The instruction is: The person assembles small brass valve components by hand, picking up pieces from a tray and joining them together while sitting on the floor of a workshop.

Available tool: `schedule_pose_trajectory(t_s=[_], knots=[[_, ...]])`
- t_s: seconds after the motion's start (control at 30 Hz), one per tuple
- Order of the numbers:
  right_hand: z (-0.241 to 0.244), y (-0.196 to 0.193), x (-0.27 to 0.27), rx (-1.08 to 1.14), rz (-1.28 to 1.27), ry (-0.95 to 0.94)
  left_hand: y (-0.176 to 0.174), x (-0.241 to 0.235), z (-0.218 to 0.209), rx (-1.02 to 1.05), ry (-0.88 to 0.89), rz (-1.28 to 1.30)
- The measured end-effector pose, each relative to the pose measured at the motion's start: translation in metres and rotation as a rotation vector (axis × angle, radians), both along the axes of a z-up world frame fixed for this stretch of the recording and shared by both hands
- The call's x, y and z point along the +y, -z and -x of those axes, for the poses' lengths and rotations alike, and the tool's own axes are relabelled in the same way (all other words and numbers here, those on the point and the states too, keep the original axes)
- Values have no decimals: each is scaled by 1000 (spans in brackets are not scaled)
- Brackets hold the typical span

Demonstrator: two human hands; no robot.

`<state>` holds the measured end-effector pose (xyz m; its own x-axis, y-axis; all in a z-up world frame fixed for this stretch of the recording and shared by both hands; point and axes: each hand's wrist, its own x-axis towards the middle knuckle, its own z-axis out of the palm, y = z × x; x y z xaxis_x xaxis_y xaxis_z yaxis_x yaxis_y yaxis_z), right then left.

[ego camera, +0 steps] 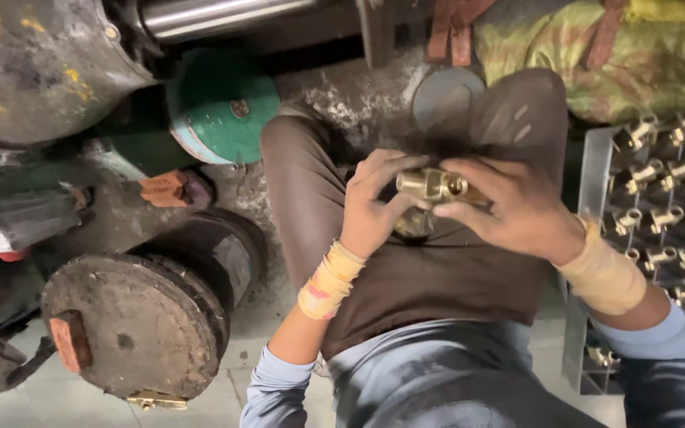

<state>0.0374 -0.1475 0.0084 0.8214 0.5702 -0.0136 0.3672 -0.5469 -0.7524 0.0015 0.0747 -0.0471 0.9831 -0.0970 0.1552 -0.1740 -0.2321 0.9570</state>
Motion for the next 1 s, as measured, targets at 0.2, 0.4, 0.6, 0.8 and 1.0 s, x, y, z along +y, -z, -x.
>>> schedule_pose_trajectory(t_s=[0.2, 0.4, 0.6, 0.8, 1.0], knots=[[10, -20, -6, 699, -267, -70, -18, -1, 7, -76, 176, 136], [32, -3, 15, -385, 46, 214, -19, -36, 23, 0, -249, 124], [-19, 55, 14, -891, 113, 101, 18, -40, -1, 112, -345, 225], [-123, 95, 19, -844, 115, -149, 111, -16, -88, 356, -216, 438], [-145, 134, 24, -628, 29, -123, 161, -30, -100, 341, -393, 483]])
